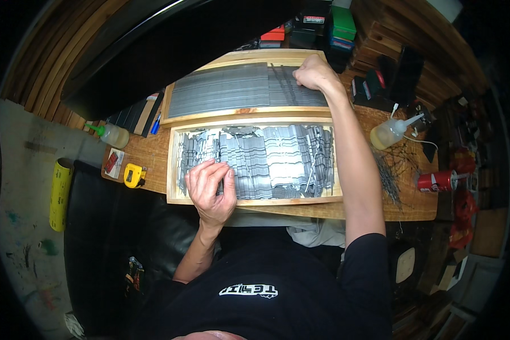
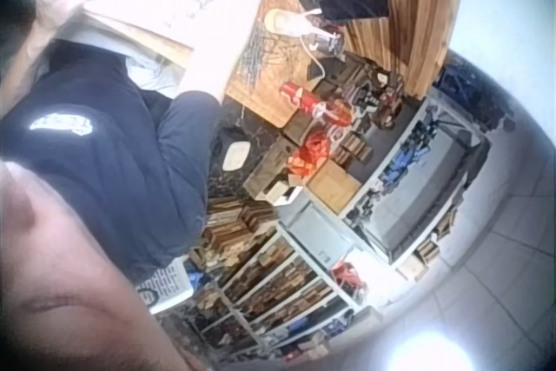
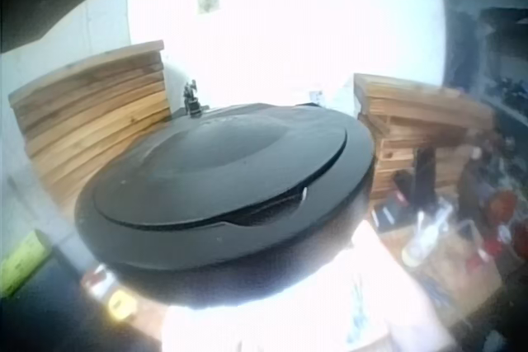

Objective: The person sits at a workbench and repeatedly picks up small gray strips, folds or bends them, and places them into a wooden tray. The person also wipes the strips with a cloth and occasionally lifts the tray lid to arrange the contents.

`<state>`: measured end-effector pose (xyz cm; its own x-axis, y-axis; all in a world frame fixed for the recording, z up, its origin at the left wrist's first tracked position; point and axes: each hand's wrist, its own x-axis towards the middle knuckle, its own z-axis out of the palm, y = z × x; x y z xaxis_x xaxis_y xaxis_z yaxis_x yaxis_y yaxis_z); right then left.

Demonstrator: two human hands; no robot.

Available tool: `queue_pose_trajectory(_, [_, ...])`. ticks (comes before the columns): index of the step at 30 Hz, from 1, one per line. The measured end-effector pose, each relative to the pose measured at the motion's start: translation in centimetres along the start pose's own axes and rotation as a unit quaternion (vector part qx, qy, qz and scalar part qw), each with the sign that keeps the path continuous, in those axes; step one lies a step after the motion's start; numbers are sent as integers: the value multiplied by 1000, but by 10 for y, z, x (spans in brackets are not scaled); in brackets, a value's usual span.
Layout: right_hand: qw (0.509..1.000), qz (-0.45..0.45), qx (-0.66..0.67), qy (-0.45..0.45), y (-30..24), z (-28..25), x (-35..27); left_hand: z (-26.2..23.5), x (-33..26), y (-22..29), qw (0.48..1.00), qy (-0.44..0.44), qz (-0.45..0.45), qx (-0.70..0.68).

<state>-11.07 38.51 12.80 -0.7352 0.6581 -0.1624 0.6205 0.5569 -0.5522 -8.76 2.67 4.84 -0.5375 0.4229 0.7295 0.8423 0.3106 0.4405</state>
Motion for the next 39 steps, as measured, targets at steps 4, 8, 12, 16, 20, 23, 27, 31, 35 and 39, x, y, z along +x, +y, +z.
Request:
queue_pose_trajectory(4, [999,-1,-30,12,3,0,-7,1,0,1,1000,-1,1,-1])
queue_pose_trajectory(8, [998,-40,-42,32,-12,1,-32,-1,0,0,1000,-5,2,-2])
queue_pose_trajectory(12, [996,-69,-26,53,-10,12,-34,-1,1,2,1000,-4,-1,-8])
queue_pose_trajectory(16, [994,-67,-26,77,7,31,-10,-1,2,2,1000,-6,-1,-6])
queue_pose_trajectory(20, [989,-68,-51,122,13,44,5,-1,1,2,1000,-8,2,-2])
queue_pose_trajectory(23, [989,-77,-32,124,13,48,10,-1,1,2,1000,-7,0,-3])
queue_pose_trajectory(27, [985,-84,-56,140,6,48,10,-1,1,1,1000,-4,2,-3])
queue_pose_trajectory(31, [996,-14,46,74,-6,30,4,1,1,0,1000,-2,2,-2])
queue_pose_trajectory(35, [995,18,90,36,-39,22,-17,0,0,0,1000,-1,2,2])
queue_pose_trajectory(39, [997,7,61,55,-49,36,-15,0,1,1,1000,0,2,-4])
